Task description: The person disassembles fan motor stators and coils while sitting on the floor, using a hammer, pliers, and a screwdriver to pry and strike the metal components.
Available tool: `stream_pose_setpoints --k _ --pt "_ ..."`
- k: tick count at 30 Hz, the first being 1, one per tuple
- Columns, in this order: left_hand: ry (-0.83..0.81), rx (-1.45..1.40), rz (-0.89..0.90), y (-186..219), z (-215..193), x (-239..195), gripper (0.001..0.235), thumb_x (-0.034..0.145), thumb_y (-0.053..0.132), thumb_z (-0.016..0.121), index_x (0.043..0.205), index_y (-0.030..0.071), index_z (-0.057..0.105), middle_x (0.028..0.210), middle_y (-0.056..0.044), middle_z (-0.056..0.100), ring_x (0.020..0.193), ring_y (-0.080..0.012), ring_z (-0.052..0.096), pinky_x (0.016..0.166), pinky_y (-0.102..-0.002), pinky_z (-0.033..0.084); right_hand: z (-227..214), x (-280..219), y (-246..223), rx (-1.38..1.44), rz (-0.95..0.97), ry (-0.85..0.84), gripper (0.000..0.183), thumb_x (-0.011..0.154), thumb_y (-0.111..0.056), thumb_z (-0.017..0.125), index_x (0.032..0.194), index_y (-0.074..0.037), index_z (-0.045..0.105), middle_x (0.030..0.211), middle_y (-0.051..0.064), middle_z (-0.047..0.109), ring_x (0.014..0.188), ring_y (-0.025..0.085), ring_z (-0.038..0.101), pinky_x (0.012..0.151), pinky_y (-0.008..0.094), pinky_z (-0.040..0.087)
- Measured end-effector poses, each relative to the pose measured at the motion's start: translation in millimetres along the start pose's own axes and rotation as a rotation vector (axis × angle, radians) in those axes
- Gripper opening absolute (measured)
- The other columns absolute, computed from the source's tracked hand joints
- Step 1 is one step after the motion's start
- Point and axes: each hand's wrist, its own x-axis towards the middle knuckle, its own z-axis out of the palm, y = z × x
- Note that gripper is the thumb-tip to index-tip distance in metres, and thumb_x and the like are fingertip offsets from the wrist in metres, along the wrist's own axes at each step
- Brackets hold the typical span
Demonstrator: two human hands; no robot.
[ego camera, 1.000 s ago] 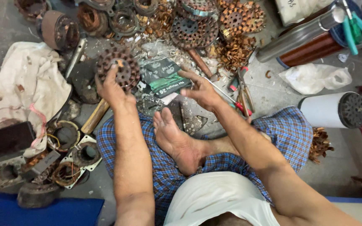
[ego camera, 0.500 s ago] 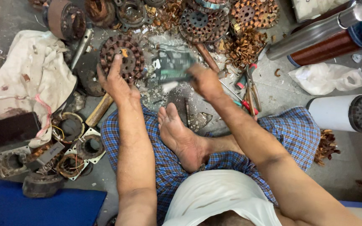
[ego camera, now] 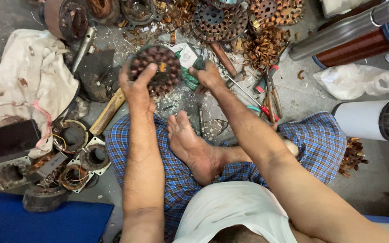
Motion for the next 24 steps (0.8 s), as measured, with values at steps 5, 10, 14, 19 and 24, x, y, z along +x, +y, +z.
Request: stream_pose_setpoints --k 5,10,14,19,24 --pt "-0.036 0.138 -0.088 -16.5 7.5 3.9 0.065 0.066 0.018 0.09 0.126 0.006 0.065 0.111 -0.009 0.072 0.106 -0.0266 0.072 0.089 -0.042 0.067 9.6 -20.5 9.0 0.453 0.114 -0.061 0.044 0.102 -0.021 0.054 0.14 -0.003 0.042 0.097 0.019 0.071 0.057 0.028 0.073 0.047 0.036 0.065" --pt "-0.129 0.302 -0.137 -39.5 16.6 10.3 0.05 0.074 0.017 0.091 0.12 0.016 0.07 0.116 -0.004 0.072 0.11 -0.0228 0.071 0.089 -0.04 0.068 20.6 -26.7 30.1 0.53 0.123 -0.133 0.04 0.102 -0.016 0.052 0.139 -0.006 0.041 0.105 0.021 0.07 0.071 0.034 0.076 0.056 0.04 0.067" --pt "-0.316 0.712 -0.038 -53.2 26.7 13.4 0.035 0.083 0.019 0.088 0.116 0.024 0.077 0.106 -0.001 0.079 0.099 -0.0169 0.075 0.086 -0.033 0.064 14.9 -15.6 50.6 0.651 0.024 -0.293 0.044 0.1 -0.007 0.06 0.14 -0.004 0.04 0.113 0.013 0.065 0.087 0.037 0.075 0.07 0.042 0.069" --pt "-0.5 0.732 0.315 -54.3 28.2 5.1 0.035 0.085 0.011 0.086 0.118 0.014 0.073 0.11 -0.004 0.077 0.102 -0.0162 0.074 0.087 -0.03 0.059 3.2 -4.7 87.1 0.81 0.03 -0.372 0.051 0.094 0.004 0.06 0.137 -0.013 0.039 0.113 0.015 0.067 0.093 0.037 0.076 0.077 0.04 0.067" --pt "-0.626 0.768 0.418 -59.0 29.4 -0.3 0.034 0.087 0.011 0.084 0.119 0.011 0.074 0.114 -0.007 0.074 0.107 -0.0215 0.072 0.092 -0.034 0.057 10.1 -2.7 97.1 0.84 0.051 -0.418 0.031 0.104 -0.006 0.058 0.128 0.013 0.053 0.098 0.026 0.073 0.081 0.032 0.076 0.065 0.038 0.066"
